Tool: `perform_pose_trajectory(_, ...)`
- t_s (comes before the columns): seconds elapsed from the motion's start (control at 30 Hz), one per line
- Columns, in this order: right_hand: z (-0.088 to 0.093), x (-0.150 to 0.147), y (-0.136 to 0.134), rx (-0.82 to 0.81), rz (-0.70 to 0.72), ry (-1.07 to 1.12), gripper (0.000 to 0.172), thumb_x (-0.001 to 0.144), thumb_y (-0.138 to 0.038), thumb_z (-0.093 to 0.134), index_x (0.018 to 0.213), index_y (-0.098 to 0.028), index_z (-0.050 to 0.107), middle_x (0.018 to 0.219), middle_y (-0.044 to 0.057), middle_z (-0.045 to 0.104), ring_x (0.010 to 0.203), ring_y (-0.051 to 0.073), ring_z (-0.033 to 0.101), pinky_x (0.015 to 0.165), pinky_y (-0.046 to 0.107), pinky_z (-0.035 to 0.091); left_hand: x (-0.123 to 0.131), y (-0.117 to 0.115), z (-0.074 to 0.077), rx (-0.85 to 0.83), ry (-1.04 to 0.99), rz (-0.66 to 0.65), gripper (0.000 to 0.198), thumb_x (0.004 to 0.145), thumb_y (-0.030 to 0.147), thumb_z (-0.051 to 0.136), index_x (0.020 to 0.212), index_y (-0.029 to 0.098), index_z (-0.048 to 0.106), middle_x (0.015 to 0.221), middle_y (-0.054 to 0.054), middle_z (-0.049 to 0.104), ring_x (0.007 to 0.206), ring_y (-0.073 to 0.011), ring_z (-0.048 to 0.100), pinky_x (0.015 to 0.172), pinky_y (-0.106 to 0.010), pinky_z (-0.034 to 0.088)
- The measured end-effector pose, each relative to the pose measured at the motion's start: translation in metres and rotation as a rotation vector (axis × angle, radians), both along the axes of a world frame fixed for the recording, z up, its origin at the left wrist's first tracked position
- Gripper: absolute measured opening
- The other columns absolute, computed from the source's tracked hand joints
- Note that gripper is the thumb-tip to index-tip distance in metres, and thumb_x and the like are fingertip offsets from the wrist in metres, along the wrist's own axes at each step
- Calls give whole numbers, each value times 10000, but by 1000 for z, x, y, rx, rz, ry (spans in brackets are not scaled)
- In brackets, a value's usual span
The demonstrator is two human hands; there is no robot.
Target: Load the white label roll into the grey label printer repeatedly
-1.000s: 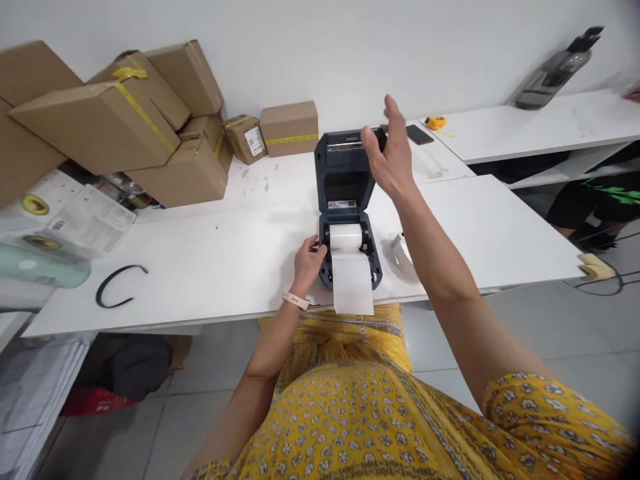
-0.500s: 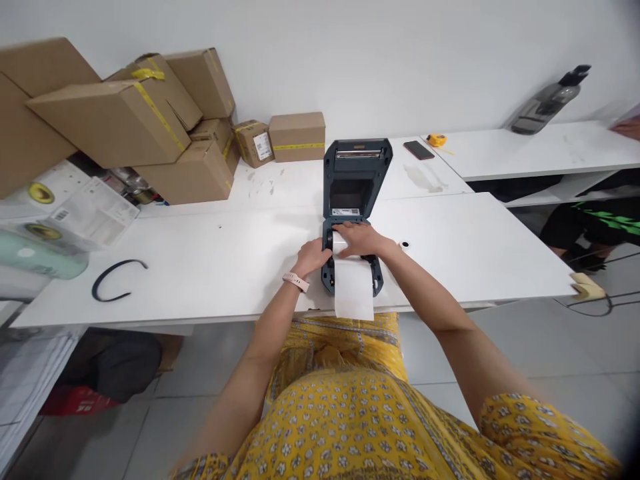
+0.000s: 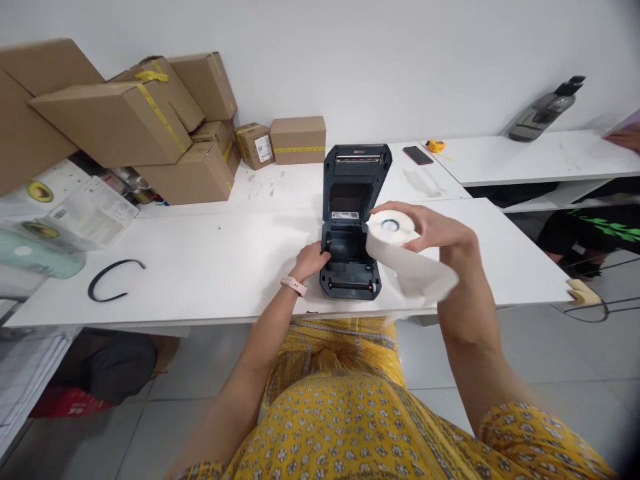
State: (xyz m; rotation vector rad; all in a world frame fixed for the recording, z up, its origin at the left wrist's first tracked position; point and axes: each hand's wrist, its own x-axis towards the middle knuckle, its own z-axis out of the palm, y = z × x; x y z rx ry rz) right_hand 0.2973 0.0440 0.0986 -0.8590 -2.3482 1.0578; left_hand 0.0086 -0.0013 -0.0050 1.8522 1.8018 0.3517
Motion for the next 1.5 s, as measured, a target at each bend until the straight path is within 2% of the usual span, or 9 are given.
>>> perform_pose_trajectory(0.17, -26, 43, 8, -120, -262, 183, 788, 534, -440, 903, 1251, -250, 636, 1252, 90, 691, 1152, 348, 641, 975, 448, 539, 0, 0, 0, -19, -12, 8, 289, 879, 275, 469, 1059, 173, 670, 1023, -141, 750, 940, -321, 695, 756, -365, 491)
perform_pose_trajectory(0.33, -61, 38, 42, -111, -472, 184, 713, 541, -293, 838, 1210, -213, 606, 1211, 75, 659, 1092, 287, 623, 994, 455, 511, 1, 0, 1, -26, -19, 26, 280, 878, 257, 479, 1067, 178, 669, 1017, -129, 751, 943, -308, 693, 760, -353, 491)
perform_pose_trajectory(0.73, -120, 13, 75, -292, -516, 62, 750, 546, -226, 800, 1261, -162, 583, 1214, 112, 681, 1069, 274, 634, 1032, 482, 518, 2, -3, 5, -28, -33, 31, 250, 876, 245, 471, 1025, 173, 658, 941, -112, 733, 879, -279, 678, 705, -329, 450)
perform_pose_trajectory(0.9, -131, 43, 55, -345, -504, 230, 788, 679, -372, 812, 1404, -218, 544, 1489, 143, 580, 1350, 282, 558, 1161, 466, 429, 3, -2, 3, -15, -26, 38, 246, 879, 239, 470, 1027, 170, 654, 913, -107, 725, 882, -279, 673, 703, -328, 442)
perform_pose_trajectory(1.0, -140, 70, 37, -400, -567, 387, 678, 699, -382, 789, 1338, -232, 617, 1482, 142, 603, 1369, 274, 564, 1151, 458, 432, 3, -1, 0, -7, -25, 32, 247, 882, 244, 474, 1030, 171, 657, 914, -106, 727, 883, -281, 674, 713, -331, 451)
perform_pose_trajectory(1.13, -153, 77, 13, -503, -496, 255, 575, 617, -285, 806, 1185, -241, 725, 1184, 62, 767, 981, 217, 708, 900, 375, 544, 2, 0, -3, 0, -20, 21, 251, 885, 254, 468, 1024, 174, 661, 939, -106, 731, 880, -281, 674, 718, -335, 456)
perform_pose_trajectory(1.23, -157, 63, 2, -574, -443, 191, 542, 628, -316, 824, 1153, -212, 737, 866, -2, 770, 644, 130, 623, 641, 286, 509, 2, 0, -4, 6, -21, 24, 246, 885, 254, 463, 1014, 176, 658, 940, -104, 730, 872, -279, 672, 706, -334, 445)
perform_pose_trajectory(1.3, -156, 58, -1, -585, -491, 240, 533, 597, -368, 868, 1085, -195, 740, 812, 1, 759, 611, 134, 617, 593, 276, 500, 2, 0, -5, 8, -22, 29, 240, 886, 253, 466, 1008, 177, 658, 931, -103, 728, 865, -277, 672, 707, -334, 440)
perform_pose_trajectory(1.5, -129, 78, -2, -354, -663, 741, 515, 647, -651, 791, 1005, -294, 691, 923, 42, 767, 860, 239, 720, 839, 412, 587, 2, -1, -4, 9, -37, 31, 238, 886, 248, 472, 1015, 176, 659, 921, -103, 727, 865, -277, 675, 707, -331, 438)
